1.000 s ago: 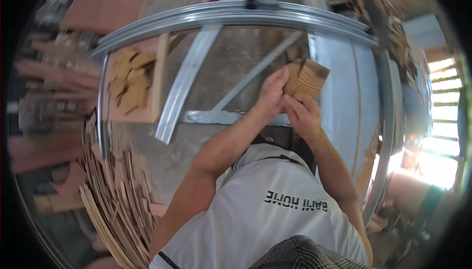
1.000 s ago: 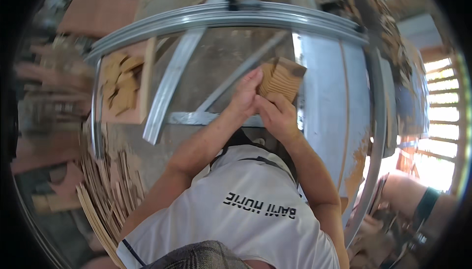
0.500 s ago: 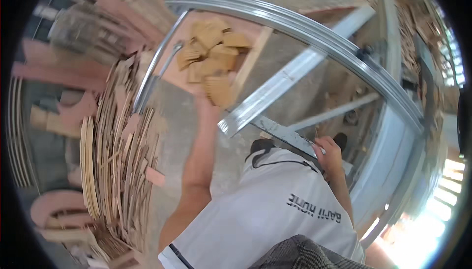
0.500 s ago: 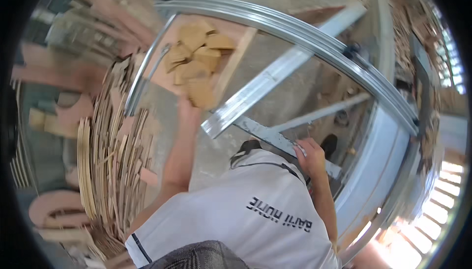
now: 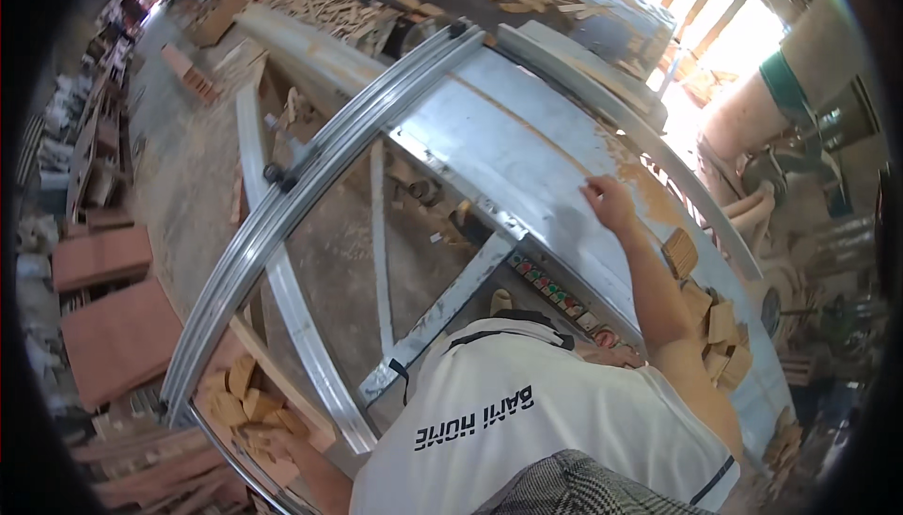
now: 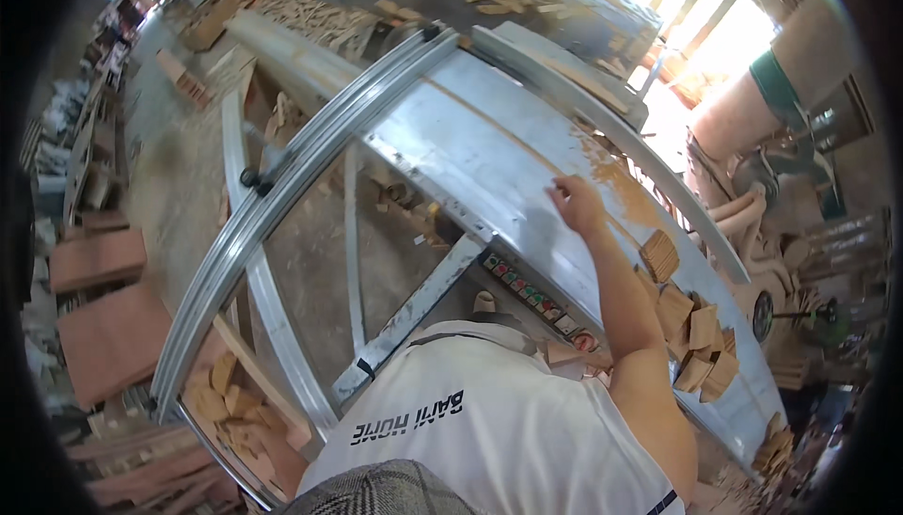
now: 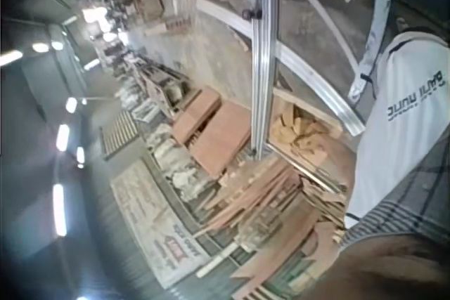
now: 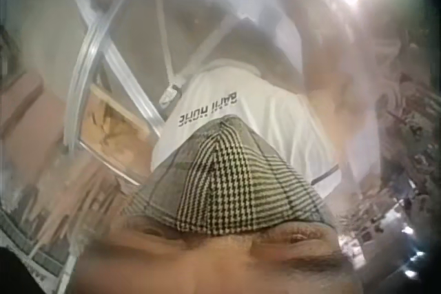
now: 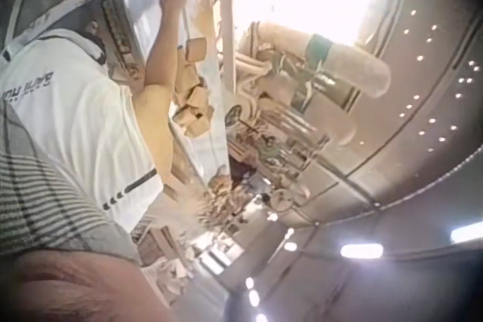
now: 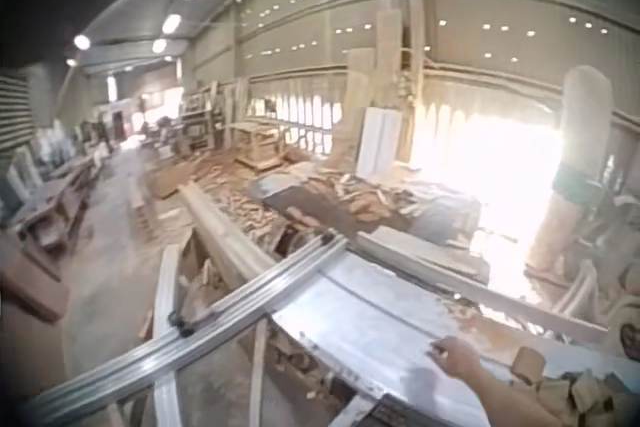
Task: Using a sliding table saw to cut small wooden blocks.
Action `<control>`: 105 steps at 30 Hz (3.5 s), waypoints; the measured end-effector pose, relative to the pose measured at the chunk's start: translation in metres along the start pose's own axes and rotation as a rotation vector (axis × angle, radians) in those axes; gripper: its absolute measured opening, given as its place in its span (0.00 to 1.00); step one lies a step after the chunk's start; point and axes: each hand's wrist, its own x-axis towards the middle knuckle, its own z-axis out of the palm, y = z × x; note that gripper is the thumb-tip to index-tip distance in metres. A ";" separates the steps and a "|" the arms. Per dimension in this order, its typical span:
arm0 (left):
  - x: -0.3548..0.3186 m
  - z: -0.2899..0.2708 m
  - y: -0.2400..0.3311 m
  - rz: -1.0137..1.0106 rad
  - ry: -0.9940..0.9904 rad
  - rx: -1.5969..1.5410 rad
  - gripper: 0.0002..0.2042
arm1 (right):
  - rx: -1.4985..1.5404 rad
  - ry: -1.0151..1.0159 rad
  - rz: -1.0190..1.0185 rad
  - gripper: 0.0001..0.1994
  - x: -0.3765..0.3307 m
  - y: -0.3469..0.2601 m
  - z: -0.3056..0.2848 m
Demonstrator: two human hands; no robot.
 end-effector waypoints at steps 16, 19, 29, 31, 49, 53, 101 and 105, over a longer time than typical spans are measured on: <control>-0.406 0.284 0.259 0.906 -0.780 -0.315 0.13 | -0.338 -0.108 0.205 0.28 0.284 0.189 -0.050; -0.466 0.312 0.329 1.100 -0.981 -0.285 0.11 | -0.390 -0.351 0.161 0.26 0.294 0.160 -0.053; -0.544 0.396 0.363 1.348 -1.014 -0.071 0.12 | -0.246 -0.076 -0.114 0.24 0.334 0.188 -0.081; -0.540 0.397 0.361 1.333 -1.014 -0.054 0.13 | -0.265 -0.109 -0.171 0.24 0.375 0.142 -0.091; -0.537 0.403 0.359 1.288 -1.013 -0.138 0.10 | -0.862 -0.390 -0.704 0.06 0.563 -0.047 -0.050; -0.536 0.403 0.358 1.274 -1.010 -0.164 0.09 | -0.924 -0.086 -0.584 0.08 0.575 -0.033 -0.046; -0.538 0.425 0.337 1.652 -0.950 -0.117 0.15 | -0.076 0.469 0.450 0.18 -0.207 0.039 -0.010; -0.519 0.447 0.343 1.574 -1.089 -0.174 0.16 | -0.252 0.428 1.052 0.23 -0.277 0.057 -0.082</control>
